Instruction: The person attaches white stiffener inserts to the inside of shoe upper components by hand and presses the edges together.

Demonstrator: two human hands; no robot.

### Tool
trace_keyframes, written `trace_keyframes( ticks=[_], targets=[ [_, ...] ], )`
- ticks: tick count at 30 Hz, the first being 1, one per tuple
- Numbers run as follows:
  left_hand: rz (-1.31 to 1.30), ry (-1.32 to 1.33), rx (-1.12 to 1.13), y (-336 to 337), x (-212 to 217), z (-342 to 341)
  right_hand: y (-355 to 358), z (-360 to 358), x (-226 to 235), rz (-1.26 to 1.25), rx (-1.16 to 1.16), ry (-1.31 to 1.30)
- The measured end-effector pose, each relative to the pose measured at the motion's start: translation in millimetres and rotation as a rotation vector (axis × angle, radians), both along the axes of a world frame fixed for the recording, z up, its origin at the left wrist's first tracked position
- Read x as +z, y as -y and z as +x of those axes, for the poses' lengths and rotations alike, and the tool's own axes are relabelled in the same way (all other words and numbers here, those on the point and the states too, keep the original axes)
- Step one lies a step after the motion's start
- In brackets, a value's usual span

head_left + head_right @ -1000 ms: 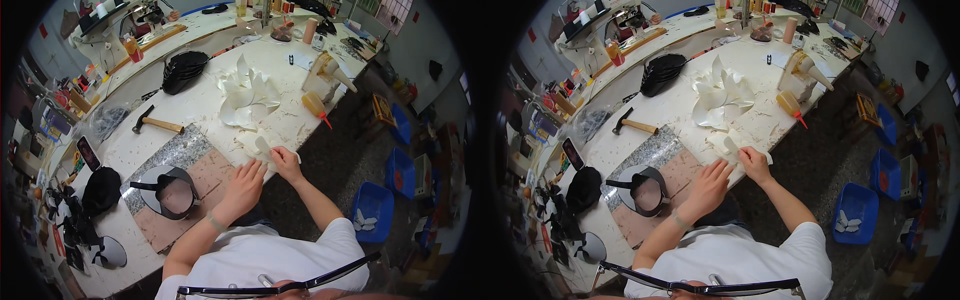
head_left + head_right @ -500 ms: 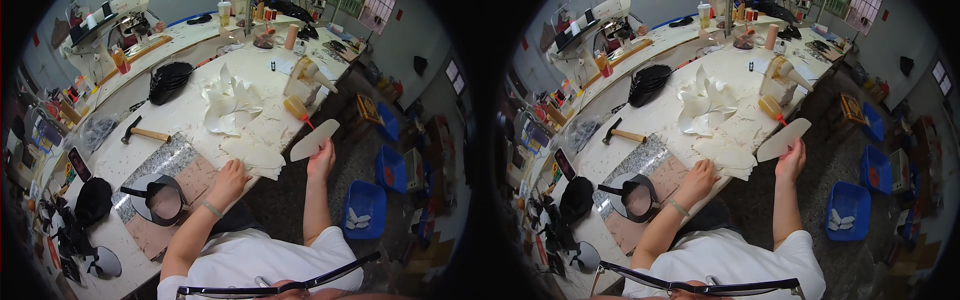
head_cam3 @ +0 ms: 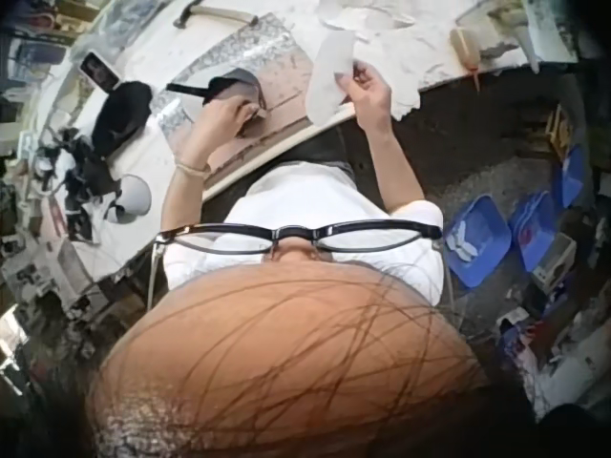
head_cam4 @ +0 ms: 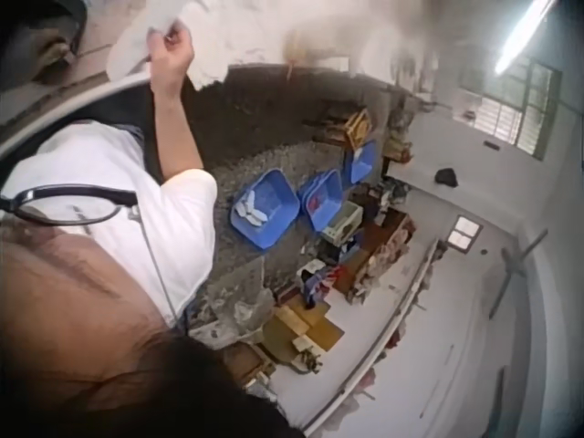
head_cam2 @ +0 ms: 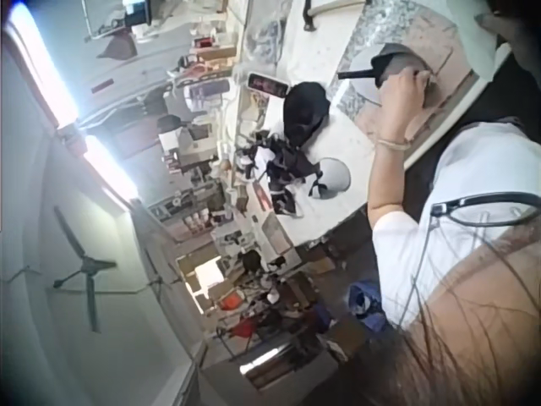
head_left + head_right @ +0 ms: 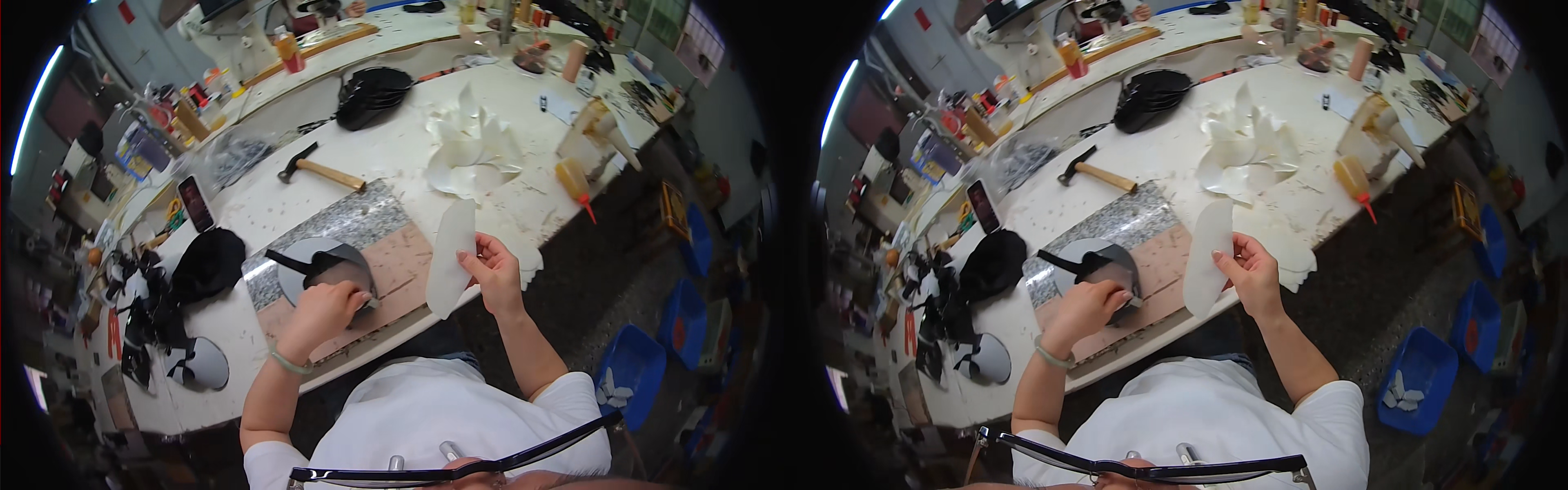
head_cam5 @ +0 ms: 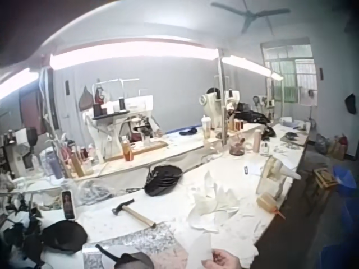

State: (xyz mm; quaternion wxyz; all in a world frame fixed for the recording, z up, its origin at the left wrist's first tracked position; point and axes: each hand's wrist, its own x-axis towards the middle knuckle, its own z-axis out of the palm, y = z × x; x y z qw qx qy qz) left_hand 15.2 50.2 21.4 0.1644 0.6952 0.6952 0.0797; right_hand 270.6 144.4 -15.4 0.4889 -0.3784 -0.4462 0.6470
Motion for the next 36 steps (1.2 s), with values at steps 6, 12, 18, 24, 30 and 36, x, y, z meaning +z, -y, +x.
trace_keyframes(
  ticks=[6, 12, 18, 24, 30, 36],
  targets=[
    [-0.065, 0.559, 0.103, 6.6, -17.3, 9.4, 7.7, -37.2, 8.9, 0.029, 0.153, 0.0],
    [-0.05, 1.217, 0.456, 13.8, -24.7, -2.4, 14.0, -56.0, 18.6, -0.095, 0.357, -0.057],
    [-0.012, 1.565, 0.516, 25.2, 0.1, -0.3, 20.2, -78.4, 22.4, 0.037, 0.464, -0.062],
    [0.028, 1.598, 0.515, 32.1, 1.3, -3.5, 24.7, -86.6, 19.8, 0.101, 0.507, -0.047],
    [0.025, 1.629, 0.518, 32.4, 4.4, -1.8, 27.3, -90.6, 20.9, 0.078, 0.509, -0.037],
    [0.034, 1.653, 0.509, 35.5, 4.1, -1.3, 30.8, -90.7, 20.3, 0.103, 0.487, 0.006]
  ],
)
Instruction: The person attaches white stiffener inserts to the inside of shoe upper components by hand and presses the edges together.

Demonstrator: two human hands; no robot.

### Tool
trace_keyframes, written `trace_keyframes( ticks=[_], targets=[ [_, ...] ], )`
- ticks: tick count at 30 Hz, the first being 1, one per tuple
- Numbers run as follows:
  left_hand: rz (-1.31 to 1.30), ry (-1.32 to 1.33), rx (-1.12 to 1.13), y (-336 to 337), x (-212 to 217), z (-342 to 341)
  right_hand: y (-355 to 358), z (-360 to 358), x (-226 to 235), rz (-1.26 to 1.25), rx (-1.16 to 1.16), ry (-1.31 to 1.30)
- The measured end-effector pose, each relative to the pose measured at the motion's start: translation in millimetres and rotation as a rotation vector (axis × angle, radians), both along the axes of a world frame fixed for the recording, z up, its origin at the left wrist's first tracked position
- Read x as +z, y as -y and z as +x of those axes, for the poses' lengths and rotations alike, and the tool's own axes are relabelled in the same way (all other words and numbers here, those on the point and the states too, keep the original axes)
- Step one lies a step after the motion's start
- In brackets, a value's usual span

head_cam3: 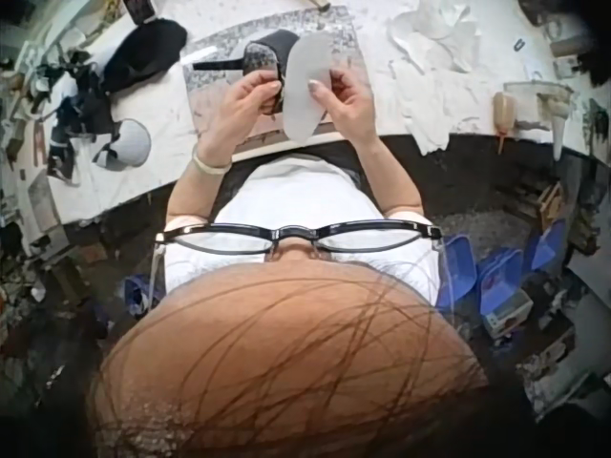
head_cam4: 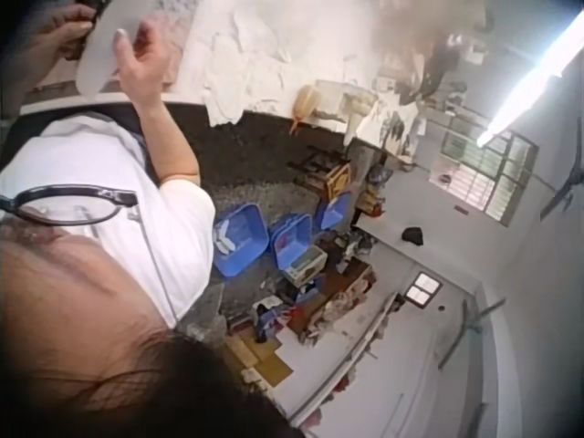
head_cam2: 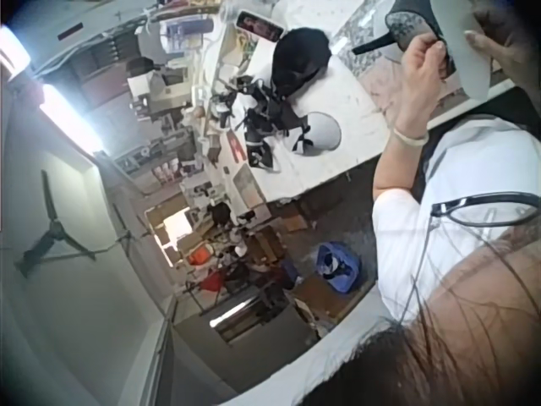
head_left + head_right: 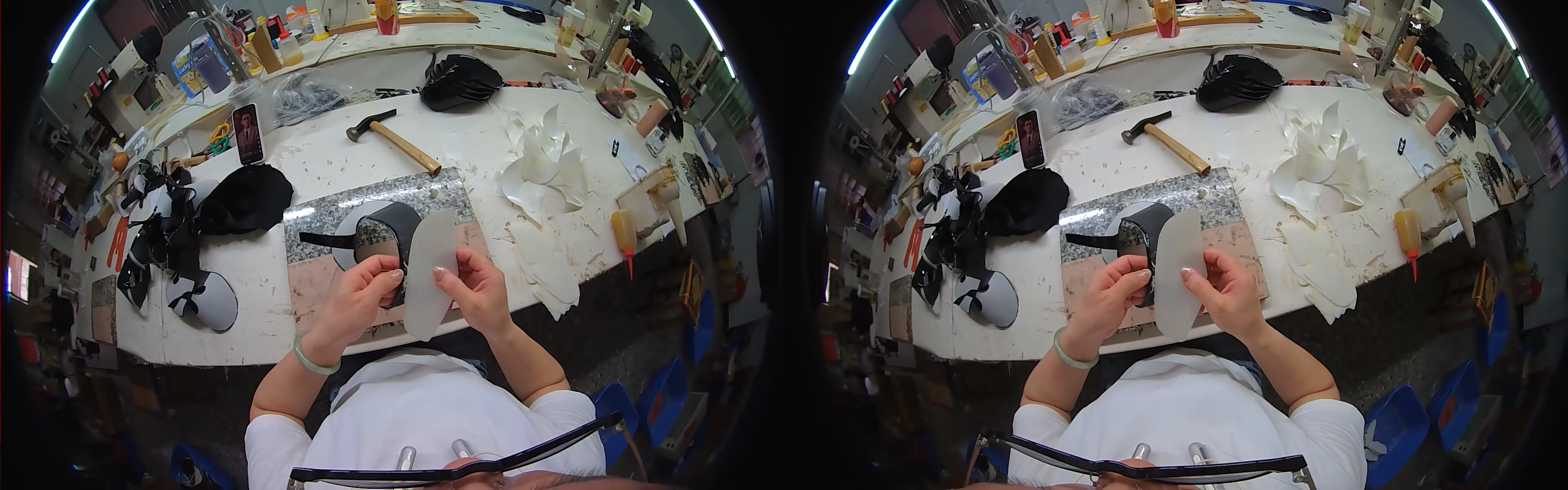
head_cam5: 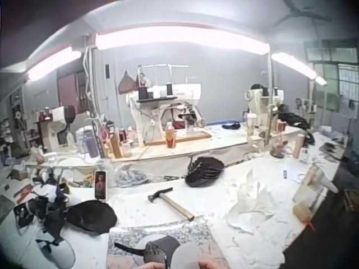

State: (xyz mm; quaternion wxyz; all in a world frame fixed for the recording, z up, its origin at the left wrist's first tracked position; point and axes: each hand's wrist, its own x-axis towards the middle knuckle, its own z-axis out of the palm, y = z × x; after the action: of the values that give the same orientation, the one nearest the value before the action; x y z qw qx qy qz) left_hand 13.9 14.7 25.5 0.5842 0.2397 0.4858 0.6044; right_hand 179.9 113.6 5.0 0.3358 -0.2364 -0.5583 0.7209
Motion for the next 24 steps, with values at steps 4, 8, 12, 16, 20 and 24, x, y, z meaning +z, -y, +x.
trace_keyframes(
  ticks=[4, 8, 12, 16, 20, 24],
  targets=[
    [0.044, -0.124, 0.012, 4.4, 11.0, 10.0, 5.6, -1.1, -6.3, 0.114, -0.044, 0.021],
    [0.061, -0.203, 0.039, 16.2, 0.4, 12.6, 3.4, 5.2, 2.3, 0.186, 0.086, 0.088],
    [0.075, -0.238, -0.001, 36.9, -16.0, 9.1, -2.2, 3.1, 11.6, 0.013, 0.105, 0.216],
    [0.095, -0.142, -0.003, 47.1, -14.6, 11.0, -9.0, -12.0, -14.7, 0.292, 0.135, 0.094],
    [0.107, -0.098, 0.011, 54.9, -18.6, 6.2, -7.4, -19.2, -14.5, -0.231, 0.353, 0.07],
    [0.07, -0.039, 0.106, 53.5, -19.6, 10.3, 6.1, -31.1, -6.9, -0.21, 0.277, 0.013]
  ],
)
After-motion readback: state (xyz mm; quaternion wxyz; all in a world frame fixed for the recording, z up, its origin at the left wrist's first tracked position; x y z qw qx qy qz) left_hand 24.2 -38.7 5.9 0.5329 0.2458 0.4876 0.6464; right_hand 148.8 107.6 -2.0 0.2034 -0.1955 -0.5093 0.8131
